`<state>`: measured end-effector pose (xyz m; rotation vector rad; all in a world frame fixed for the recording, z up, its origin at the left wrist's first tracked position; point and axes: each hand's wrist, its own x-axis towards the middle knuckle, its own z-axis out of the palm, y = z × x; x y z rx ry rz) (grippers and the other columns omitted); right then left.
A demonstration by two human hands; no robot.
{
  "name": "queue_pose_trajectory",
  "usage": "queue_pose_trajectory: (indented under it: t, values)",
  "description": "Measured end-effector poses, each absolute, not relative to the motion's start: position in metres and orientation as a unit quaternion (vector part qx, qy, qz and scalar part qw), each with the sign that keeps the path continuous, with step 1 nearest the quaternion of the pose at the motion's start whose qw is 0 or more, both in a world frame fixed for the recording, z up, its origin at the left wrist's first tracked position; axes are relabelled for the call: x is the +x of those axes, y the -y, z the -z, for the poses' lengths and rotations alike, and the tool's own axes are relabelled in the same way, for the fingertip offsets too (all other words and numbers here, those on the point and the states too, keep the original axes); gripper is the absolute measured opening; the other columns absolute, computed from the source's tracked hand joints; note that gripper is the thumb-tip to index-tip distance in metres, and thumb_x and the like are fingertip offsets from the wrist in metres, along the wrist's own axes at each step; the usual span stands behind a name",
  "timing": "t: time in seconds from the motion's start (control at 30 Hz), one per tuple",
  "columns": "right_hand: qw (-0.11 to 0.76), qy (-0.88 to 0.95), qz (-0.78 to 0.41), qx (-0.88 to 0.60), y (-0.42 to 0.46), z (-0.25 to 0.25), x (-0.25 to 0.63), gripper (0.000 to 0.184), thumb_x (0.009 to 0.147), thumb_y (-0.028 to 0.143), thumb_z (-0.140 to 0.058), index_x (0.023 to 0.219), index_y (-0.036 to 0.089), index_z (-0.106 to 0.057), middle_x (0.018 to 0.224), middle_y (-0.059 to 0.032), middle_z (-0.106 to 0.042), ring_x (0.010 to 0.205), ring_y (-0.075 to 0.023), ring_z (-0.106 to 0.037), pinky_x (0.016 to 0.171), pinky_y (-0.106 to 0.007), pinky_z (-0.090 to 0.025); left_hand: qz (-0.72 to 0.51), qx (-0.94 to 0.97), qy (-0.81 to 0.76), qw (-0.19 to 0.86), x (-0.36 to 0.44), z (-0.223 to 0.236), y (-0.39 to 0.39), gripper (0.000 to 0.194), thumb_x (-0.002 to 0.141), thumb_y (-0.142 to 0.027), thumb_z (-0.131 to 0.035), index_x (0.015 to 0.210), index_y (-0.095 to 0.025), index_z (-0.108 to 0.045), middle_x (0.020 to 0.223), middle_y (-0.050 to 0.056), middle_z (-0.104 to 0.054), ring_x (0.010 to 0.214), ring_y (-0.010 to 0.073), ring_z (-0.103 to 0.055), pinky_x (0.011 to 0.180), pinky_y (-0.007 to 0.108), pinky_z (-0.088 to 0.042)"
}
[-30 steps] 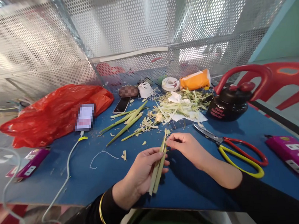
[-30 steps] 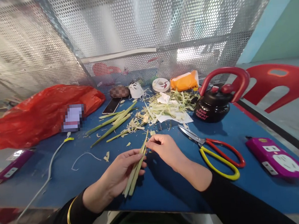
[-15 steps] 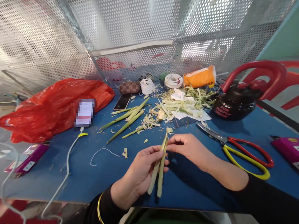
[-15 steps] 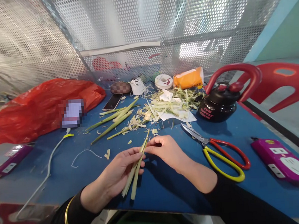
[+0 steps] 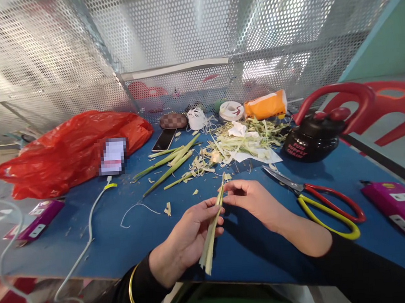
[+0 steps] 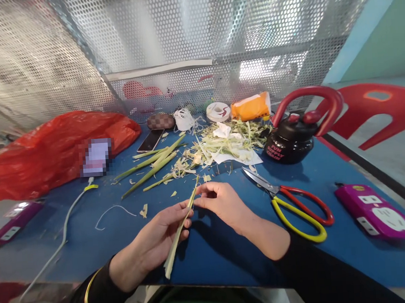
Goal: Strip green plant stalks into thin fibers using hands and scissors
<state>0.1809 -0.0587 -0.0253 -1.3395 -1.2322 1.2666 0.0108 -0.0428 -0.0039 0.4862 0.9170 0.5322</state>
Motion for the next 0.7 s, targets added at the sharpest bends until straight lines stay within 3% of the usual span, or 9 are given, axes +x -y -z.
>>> queue_pose_trajectory:
  t: [0.13,0.43,0.7]
  values:
    - [0.440,0.499,-0.555,-0.499,0.060,0.023,0.180,0.010,0.075,0.026,-0.066,0.077,0.017,-0.070,0.075,-0.0006,-0.065,0.074,-0.0152,-0.055,0.075,-0.029,-0.042,-0.246,0.234,-0.428,0.838,0.012,0.006,0.044,0.013,0.083,-0.005,-0.057,0.093,-0.009,-0.063,0.071,0.000,-0.059,0.050,0.0047,-0.055,0.046,0.016,-0.049]
    - [0.456,0.473,-0.546,-0.519,0.061,0.014,0.181,0.010,0.073,0.027,-0.063,0.067,0.018,-0.063,0.066,0.0029,-0.057,0.066,-0.0130,-0.051,0.067,-0.028,-0.040,-0.301,0.293,-0.473,0.775,0.011,0.008,0.050,0.015,0.083,-0.009,-0.059,0.095,-0.014,-0.052,0.072,0.001,-0.063,0.058,0.0092,-0.061,0.057,0.021,-0.054]
    - [0.468,0.452,-0.546,-0.527,0.060,0.007,0.186,0.011,0.070,0.028,-0.064,0.065,0.018,-0.062,0.062,0.0033,-0.054,0.062,-0.0127,-0.050,0.065,-0.028,-0.039,-0.308,0.367,-0.508,0.716,0.012,0.011,0.057,0.021,0.079,-0.015,-0.061,0.093,-0.018,-0.046,0.074,0.000,-0.062,0.062,0.0139,-0.064,0.056,0.026,-0.053]
